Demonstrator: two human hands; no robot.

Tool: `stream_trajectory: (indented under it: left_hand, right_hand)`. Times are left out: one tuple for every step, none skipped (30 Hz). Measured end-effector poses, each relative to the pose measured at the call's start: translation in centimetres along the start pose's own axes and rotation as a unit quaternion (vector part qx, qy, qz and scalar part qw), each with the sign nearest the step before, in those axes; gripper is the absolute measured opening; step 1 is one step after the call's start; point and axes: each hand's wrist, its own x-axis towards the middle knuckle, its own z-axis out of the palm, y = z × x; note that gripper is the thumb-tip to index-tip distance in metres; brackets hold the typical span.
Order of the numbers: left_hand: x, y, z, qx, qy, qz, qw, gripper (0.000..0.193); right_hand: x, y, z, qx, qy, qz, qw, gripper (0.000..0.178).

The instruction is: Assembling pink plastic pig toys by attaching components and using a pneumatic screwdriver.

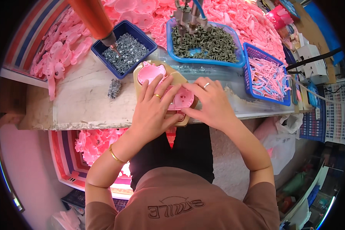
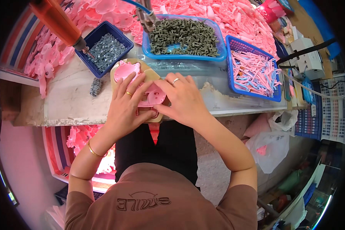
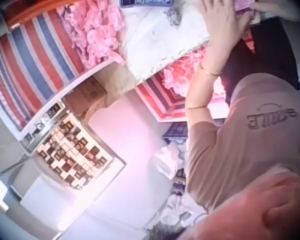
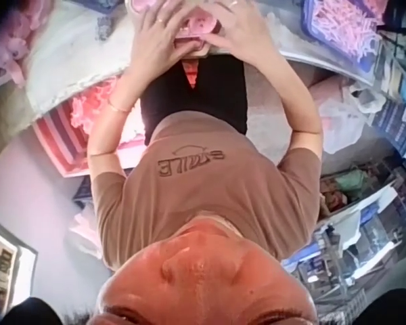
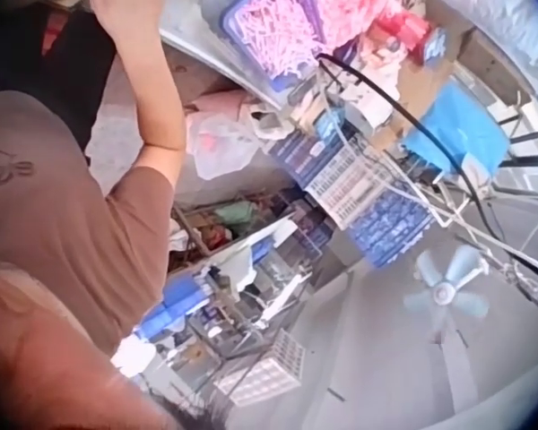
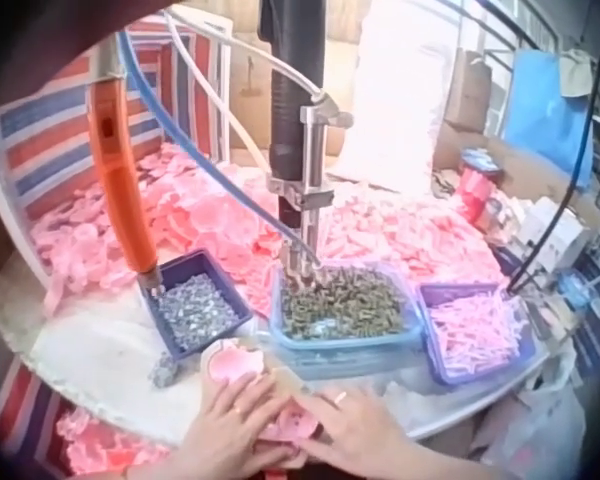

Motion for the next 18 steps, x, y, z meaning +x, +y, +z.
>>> stream_trajectory:
  left_hand:
    - [0.0, 0.1, -0.1, 0.004, -0.004, -0.004, 1.0, 0.079]
    - [0.1, 0.1, -0.1, 0.004, -0.004, -0.003, 1.0, 0.079]
    - [0.1, 0.2, -0.1, 0.001, -0.009, -0.004, 1.0, 0.078]
    - [0.1, 0.2, -0.2, -0.003, -0.013, -0.005, 1.0, 0.078]
    - [0.1, 0.3, -0.2, -0.003, -0.013, -0.004, 1.0, 0.078]
    - [0.2, 0.3, -0.1, -0.004, -0.017, -0.01, 1.0, 0.078]
    - [0.3, 0.4, 0.0, -0.005, -0.02, -0.015, 1.0, 0.077]
    - [0.4, 0.4, 0.1, -0.005, -0.018, -0.012, 1.0, 0.077]
    - [0.3, 0.5, 0.1, -0.001, -0.021, -0.018, 1.0, 0.077]
    - [0.3, 0.5, 0.2, 0.002, -0.025, -0.023, 0.999, 0.077]
    - [0.3, 0.4, 0.3, 0.002, -0.023, -0.02, 1.0, 0.077]
    - [0.2, 0.3, 0.4, 0.013, -0.02, -0.014, 1.0, 0.075]
    - [0.1, 0.3, 0.4, 0.024, -0.018, -0.007, 1.0, 0.073]
    - [0.1, 0.4, 0.5, 0.024, -0.016, -0.006, 1.0, 0.073]
    - [0.1, 0.5, 0.3, 0.028, -0.02, -0.005, 0.999, 0.073]
    - [0.1, 0.4, 0.2, 0.033, -0.022, -0.006, 0.999, 0.073]
    - [0.0, 0.2, 0.2, 0.037, -0.02, -0.005, 0.999, 0.073]
    - [0.1, 0.2, 0.3, 0.033, -0.026, -0.008, 0.999, 0.075]
  right_hand:
    - [-0.1, 0.1, 0.1, 0.0, 0.0, 0.0, 1.0, 0.055]
    - [-0.2, 0.3, 0.3, 0.007, -0.003, -0.001, 1.0, 0.055]
    - [-0.3, 0.3, 0.4, 0.014, -0.007, -0.002, 1.0, 0.056]
    - [-0.3, 0.2, 0.3, 0.013, -0.007, -0.002, 1.0, 0.056]
    - [-0.2, 0.0, 0.2, 0.0, -0.018, 0.001, 1.0, 0.057]
    - [-0.1, -0.1, 0.1, -0.014, -0.028, 0.004, 1.0, 0.059]
    - [-0.1, 0.3, -0.1, -0.017, -0.026, 0.004, 1.0, 0.059]
    - [0.0, 0.9, -0.2, 0.019, -0.031, -0.006, 0.999, 0.059]
    - [0.0, 1.3, -0.3, 0.056, -0.035, -0.016, 0.998, 0.058]
    - [0.0, 1.4, -0.1, 0.053, -0.033, -0.016, 0.998, 0.058]
    - [-0.1, 1.3, 0.1, 0.047, -0.026, -0.016, 0.998, 0.056]
    - [-0.1, 1.2, 0.1, 0.041, -0.019, -0.015, 0.999, 0.053]
    - [0.1, 1.2, -0.3, 0.039, -0.017, -0.015, 0.999, 0.053]
    - [0.6, 1.1, -0.9, 0.042, -0.042, -0.019, 0.998, 0.049]
    - [1.1, 1.2, -1.4, 0.047, -0.065, -0.022, 0.997, 0.044]
    - [2.1, 2.2, -1.6, 0.046, -0.061, -0.024, 0.997, 0.044]
    - [3.7, 3.7, -2.0, 0.115, -0.087, 0.023, 0.989, 0.041]
    - [5.2, 5.2, -2.6, 0.18, -0.112, 0.071, 0.975, 0.038]
